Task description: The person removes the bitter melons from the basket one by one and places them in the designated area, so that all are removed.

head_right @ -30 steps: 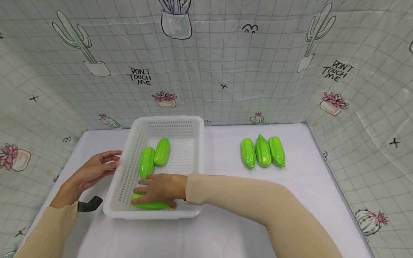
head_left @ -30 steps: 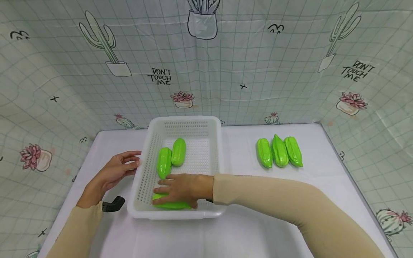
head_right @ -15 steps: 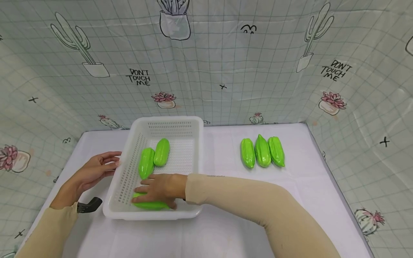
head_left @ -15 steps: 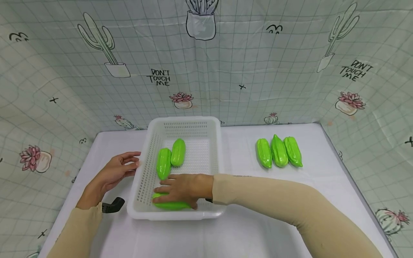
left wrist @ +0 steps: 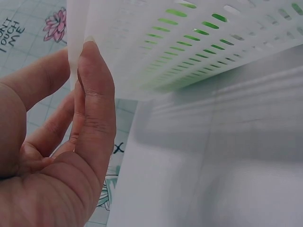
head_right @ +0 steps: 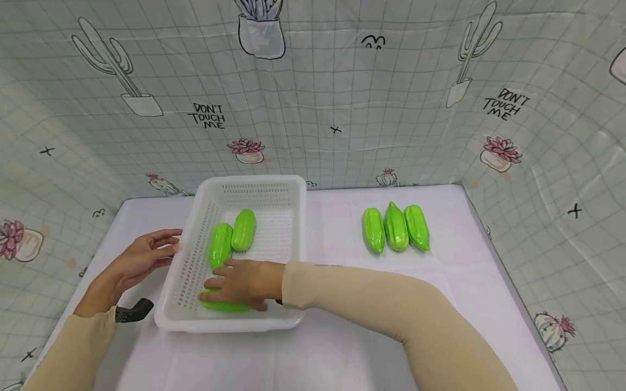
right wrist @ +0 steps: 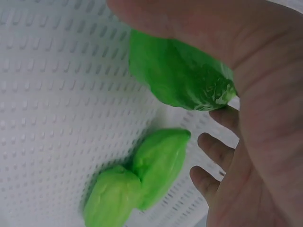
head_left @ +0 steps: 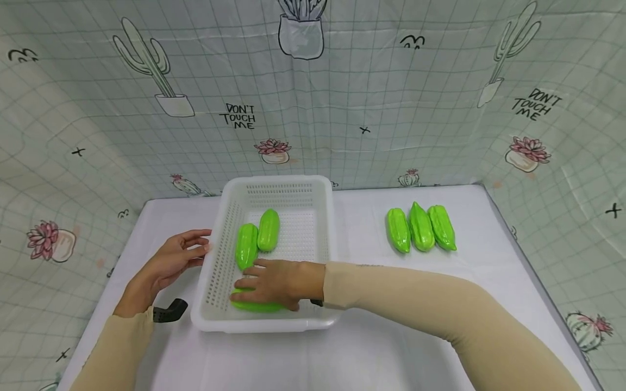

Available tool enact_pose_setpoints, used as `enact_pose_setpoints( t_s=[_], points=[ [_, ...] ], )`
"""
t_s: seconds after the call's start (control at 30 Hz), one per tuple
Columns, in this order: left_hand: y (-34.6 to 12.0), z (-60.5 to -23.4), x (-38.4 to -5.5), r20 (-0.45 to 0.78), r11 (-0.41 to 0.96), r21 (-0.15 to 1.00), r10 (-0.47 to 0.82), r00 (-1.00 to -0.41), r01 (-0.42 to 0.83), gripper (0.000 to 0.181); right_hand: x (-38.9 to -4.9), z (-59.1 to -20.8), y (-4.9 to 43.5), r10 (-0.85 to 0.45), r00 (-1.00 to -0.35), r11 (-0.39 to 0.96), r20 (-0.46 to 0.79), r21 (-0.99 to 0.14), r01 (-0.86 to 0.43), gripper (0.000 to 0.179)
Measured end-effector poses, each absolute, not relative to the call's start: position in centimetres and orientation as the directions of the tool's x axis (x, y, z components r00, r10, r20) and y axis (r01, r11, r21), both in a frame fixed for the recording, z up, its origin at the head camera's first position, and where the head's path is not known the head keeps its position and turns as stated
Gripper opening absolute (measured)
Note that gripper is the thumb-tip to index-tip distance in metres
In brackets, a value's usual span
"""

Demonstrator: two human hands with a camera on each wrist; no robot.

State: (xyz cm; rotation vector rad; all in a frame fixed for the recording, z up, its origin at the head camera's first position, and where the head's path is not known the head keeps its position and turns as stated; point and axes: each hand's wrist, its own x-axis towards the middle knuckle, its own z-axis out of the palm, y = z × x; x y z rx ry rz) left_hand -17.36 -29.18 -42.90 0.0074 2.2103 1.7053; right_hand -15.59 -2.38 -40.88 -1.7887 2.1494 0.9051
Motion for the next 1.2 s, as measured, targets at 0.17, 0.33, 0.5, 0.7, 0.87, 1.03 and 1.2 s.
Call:
enact_pose_setpoints(
  t_s=[0.17,0.33,0.5,0.7,0.87,1.03,1.2],
  points=[
    [-29.1,-42.9,-17.4,-0.274,0.276,0.937,0.208,-0.939,-0.213,0.065,-16.3,-39.6,-1.3,-0.834,-0.290,0.120,-0.470,0.358,-0.926,0.119],
    [-29.2,-42.7,-17.4,-0.268,0.278,0.939,0.215,-0.939,-0.204,0.065,-17.1,-38.2,0.2,-0.850,-0.334,0.199,-0.408,0.339,-0.920,0.114],
    [-29.3,-42.7,-17.4,-0.264,0.272,0.941,0.222,-0.939,-0.201,0.064,-17.7,-36.6,2.1,-0.864,-0.383,0.305,-0.328,0.265,-0.915,0.114],
    [-29.2,-42.7,-17.5,-0.262,0.270,0.942,0.224,-0.939,-0.198,0.066,-19.1,-34.8,5.2,-0.869,-0.451,0.429,-0.202,0.145,-0.892,0.120],
    [-29.3,-42.8,-17.5,-0.267,0.261,0.943,0.226,-0.937,-0.206,0.066,-20.2,-33.4,8.3,-0.861,-0.503,0.498,-0.079,0.077,-0.864,0.128],
    [-29.3,-43.0,-17.5,-0.261,0.248,0.947,0.231,-0.937,-0.202,0.066,-20.5,-32.7,11.0,-0.841,-0.541,0.540,-0.006,0.055,-0.840,0.129],
    [-29.2,-43.0,-17.4,-0.254,0.243,0.950,0.234,-0.938,-0.197,0.065,-20.3,-32.4,13.5,-0.811,-0.585,0.585,0.021,0.052,-0.809,0.129]
  ],
)
